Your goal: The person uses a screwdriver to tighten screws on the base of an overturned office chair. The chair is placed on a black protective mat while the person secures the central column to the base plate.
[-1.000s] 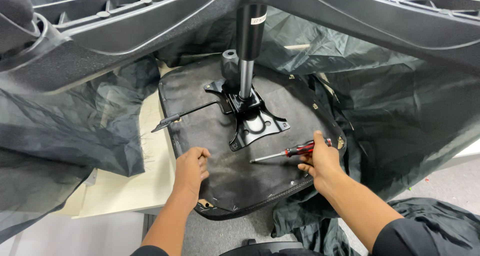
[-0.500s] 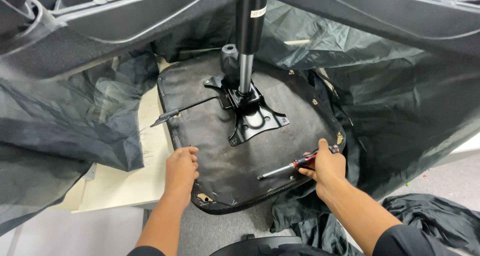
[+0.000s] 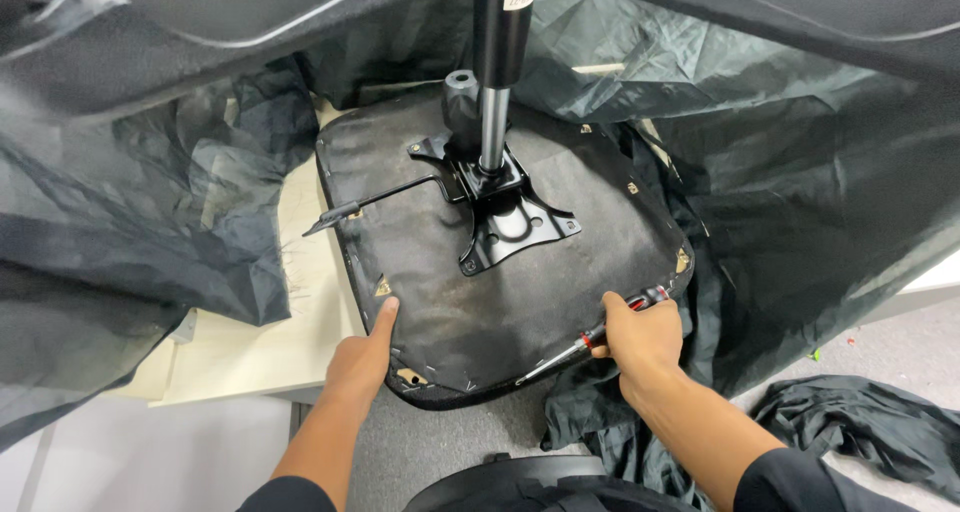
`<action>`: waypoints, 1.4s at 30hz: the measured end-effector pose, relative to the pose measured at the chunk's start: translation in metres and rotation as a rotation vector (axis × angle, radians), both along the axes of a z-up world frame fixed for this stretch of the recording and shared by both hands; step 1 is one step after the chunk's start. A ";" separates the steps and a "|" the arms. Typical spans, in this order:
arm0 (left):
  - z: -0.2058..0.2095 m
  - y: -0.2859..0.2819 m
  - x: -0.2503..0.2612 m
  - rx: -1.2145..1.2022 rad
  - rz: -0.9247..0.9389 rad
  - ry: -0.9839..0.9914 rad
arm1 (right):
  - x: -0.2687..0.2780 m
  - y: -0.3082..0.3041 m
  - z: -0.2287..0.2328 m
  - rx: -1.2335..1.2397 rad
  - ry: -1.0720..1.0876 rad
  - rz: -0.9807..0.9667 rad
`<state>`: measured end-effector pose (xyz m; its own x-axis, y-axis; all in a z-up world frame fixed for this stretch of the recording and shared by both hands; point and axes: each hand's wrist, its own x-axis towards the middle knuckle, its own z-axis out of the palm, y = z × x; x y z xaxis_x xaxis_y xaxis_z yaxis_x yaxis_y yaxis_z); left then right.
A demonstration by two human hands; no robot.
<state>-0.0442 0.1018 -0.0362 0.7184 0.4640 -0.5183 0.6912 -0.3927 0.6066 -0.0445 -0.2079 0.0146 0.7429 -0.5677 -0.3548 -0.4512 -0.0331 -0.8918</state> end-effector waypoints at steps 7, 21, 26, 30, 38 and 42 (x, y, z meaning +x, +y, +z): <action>0.001 0.000 -0.007 -0.230 -0.016 0.114 | -0.015 0.008 0.003 -0.032 0.004 -0.014; 0.028 -0.004 -0.017 -0.301 -0.048 0.292 | -0.035 0.001 -0.044 0.356 0.015 0.051; 0.010 -0.009 -0.018 -0.296 -0.063 0.172 | -0.037 0.000 -0.045 0.515 0.091 0.073; 0.006 -0.011 -0.022 -0.305 -0.051 0.115 | -0.039 0.002 -0.056 0.535 0.068 0.142; 0.004 -0.020 -0.035 -0.248 -0.100 0.038 | -0.035 -0.005 -0.061 0.436 0.135 0.185; -0.001 -0.031 -0.044 -0.206 -0.086 0.001 | -0.036 -0.013 -0.056 0.412 0.125 0.213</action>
